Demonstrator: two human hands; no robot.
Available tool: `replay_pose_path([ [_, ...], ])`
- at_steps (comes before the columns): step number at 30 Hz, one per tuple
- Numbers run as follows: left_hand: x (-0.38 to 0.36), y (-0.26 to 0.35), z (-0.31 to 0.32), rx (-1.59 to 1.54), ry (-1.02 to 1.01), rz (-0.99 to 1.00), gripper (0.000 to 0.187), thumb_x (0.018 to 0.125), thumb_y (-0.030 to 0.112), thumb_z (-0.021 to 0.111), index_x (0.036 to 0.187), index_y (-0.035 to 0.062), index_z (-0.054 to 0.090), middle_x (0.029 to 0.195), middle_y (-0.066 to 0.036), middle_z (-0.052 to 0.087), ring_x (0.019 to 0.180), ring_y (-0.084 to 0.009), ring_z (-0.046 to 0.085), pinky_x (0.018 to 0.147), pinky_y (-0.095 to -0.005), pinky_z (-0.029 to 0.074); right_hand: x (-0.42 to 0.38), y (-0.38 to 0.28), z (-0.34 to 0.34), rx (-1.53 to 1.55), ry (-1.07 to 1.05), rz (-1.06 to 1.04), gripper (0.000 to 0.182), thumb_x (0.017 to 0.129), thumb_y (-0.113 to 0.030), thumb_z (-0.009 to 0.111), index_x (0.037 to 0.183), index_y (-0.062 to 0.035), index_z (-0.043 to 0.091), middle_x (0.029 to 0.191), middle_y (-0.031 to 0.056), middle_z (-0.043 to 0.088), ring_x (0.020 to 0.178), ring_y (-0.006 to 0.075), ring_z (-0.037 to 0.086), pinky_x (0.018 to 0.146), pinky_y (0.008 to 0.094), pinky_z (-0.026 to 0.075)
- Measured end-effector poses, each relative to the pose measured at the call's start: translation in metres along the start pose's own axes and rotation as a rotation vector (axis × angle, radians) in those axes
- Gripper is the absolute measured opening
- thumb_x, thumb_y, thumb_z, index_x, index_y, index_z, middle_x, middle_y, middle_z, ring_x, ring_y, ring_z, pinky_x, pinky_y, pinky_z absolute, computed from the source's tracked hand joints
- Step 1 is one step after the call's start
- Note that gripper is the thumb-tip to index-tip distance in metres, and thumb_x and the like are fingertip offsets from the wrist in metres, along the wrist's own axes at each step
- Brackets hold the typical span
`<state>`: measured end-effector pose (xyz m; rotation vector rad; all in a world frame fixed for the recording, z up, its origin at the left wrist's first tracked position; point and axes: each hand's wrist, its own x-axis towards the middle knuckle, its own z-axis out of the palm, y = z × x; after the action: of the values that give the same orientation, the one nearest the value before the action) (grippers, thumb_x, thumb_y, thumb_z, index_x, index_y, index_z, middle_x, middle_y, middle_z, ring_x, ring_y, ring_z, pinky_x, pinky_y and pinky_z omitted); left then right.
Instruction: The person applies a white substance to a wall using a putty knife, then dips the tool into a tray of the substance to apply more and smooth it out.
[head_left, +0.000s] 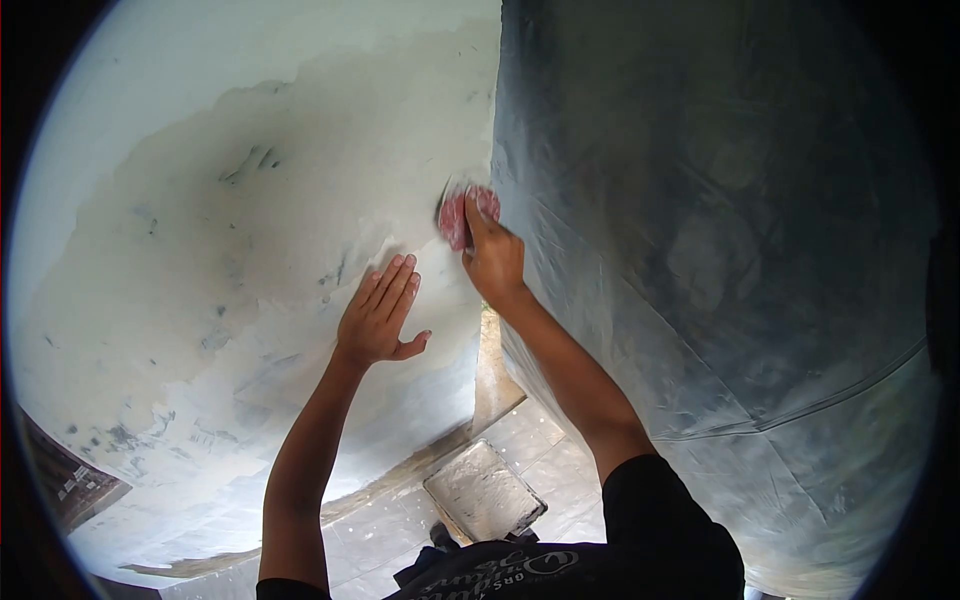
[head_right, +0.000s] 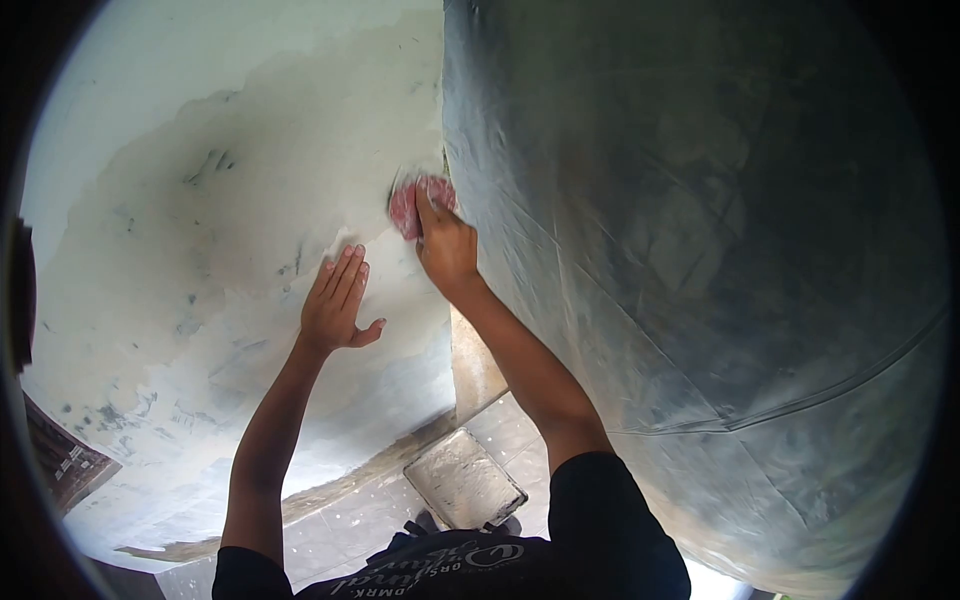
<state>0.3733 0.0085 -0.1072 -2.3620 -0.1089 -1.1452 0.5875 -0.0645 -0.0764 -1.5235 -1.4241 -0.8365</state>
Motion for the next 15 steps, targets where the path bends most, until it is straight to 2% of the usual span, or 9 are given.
replay_pose_path([
  [4, 0.001, 0.001, 0.000, -0.009, -0.031, -0.007, 0.065, 0.082, 0.045, 0.055, 0.124, -0.0044, 0.056, 0.140, -0.018, 0.051, 0.137, -0.0279, 0.041, 0.118, -0.0418, 0.020, -0.095, 0.009, 0.010, 0.034, -0.254, 0.028, 0.072, 0.062, 0.001, 0.072, 0.132, -0.0032, 0.053, 0.092, 0.0205, 0.067, 0.077, 0.0342, 0.067, 0.068, 0.0404, 0.055],
  [5, 0.001, 0.000, 0.000, -0.009, -0.033, -0.006, 0.066, 0.081, 0.045, 0.055, 0.124, -0.0043, 0.056, 0.141, -0.018, 0.050, 0.137, -0.0278, 0.041, 0.118, -0.0416, 0.020, -0.100, 0.014, 0.010, 0.142, -0.216, 0.029, 0.078, 0.061, 0.001, 0.072, 0.135, -0.0062, 0.050, 0.096, 0.0197, 0.068, 0.088, 0.0354, 0.067, 0.078, 0.0424, 0.055],
  [6, 0.001, 0.000, 0.000, -0.007, -0.030, -0.005, 0.066, 0.081, 0.045, 0.055, 0.124, -0.0043, 0.056, 0.141, -0.018, 0.050, 0.137, -0.0278, 0.041, 0.118, -0.0416, 0.020, -0.091, 0.014, 0.007, 0.141, -0.213, 0.026, 0.078, 0.061, 0.001, 0.072, 0.135, -0.0062, 0.050, 0.096, 0.0197, 0.068, 0.088, 0.0354, 0.067, 0.078, 0.0424, 0.055],
  [8, 0.001, 0.001, 0.001, 0.009, -0.039, -0.003, 0.066, 0.081, 0.045, 0.056, 0.125, -0.0039, 0.056, 0.141, -0.018, 0.050, 0.138, -0.0275, 0.040, 0.118, -0.0413, 0.020, -0.047, 0.007, -0.012, 0.168, -0.014, 0.065, 0.075, 0.062, 0.003, 0.070, 0.134, -0.0045, 0.051, 0.093, 0.0203, 0.067, 0.084, 0.0361, 0.066, 0.074, 0.0416, 0.055],
  [10, 0.001, 0.002, 0.002, 0.002, -0.040, -0.006, 0.066, 0.080, 0.045, 0.057, 0.125, -0.0037, 0.056, 0.141, -0.018, 0.049, 0.138, -0.0275, 0.040, 0.118, -0.0413, 0.020, 0.006, -0.002, -0.031, 0.186, 0.139, 0.067, 0.064, 0.068, 0.008, 0.065, 0.130, 0.0012, 0.053, 0.096, 0.0232, 0.066, 0.082, 0.0367, 0.067, 0.071, 0.0374, 0.055],
  [12, 0.000, 0.000, 0.001, 0.007, -0.042, -0.010, 0.066, 0.080, 0.045, 0.057, 0.125, -0.0035, 0.056, 0.141, -0.018, 0.049, 0.138, -0.0274, 0.040, 0.118, -0.0412, 0.020, 0.046, -0.008, -0.039, 0.122, 0.154, 0.100, 0.068, 0.065, 0.007, 0.067, 0.131, 0.0008, 0.052, 0.091, 0.0219, 0.066, 0.077, 0.0362, 0.066, 0.067, 0.0394, 0.054],
  [15, 0.001, 0.002, 0.000, 0.018, -0.057, -0.014, 0.066, 0.080, 0.044, 0.057, 0.126, -0.0032, 0.055, 0.141, -0.017, 0.049, 0.137, -0.0268, 0.041, 0.117, -0.0407, 0.020, 0.048, -0.001, -0.011, -0.040, 0.074, 0.042, 0.073, 0.062, 0.006, 0.069, 0.132, -0.0006, 0.051, 0.087, 0.0201, 0.065, 0.072, 0.0359, 0.064, 0.064, 0.0411, 0.053],
])
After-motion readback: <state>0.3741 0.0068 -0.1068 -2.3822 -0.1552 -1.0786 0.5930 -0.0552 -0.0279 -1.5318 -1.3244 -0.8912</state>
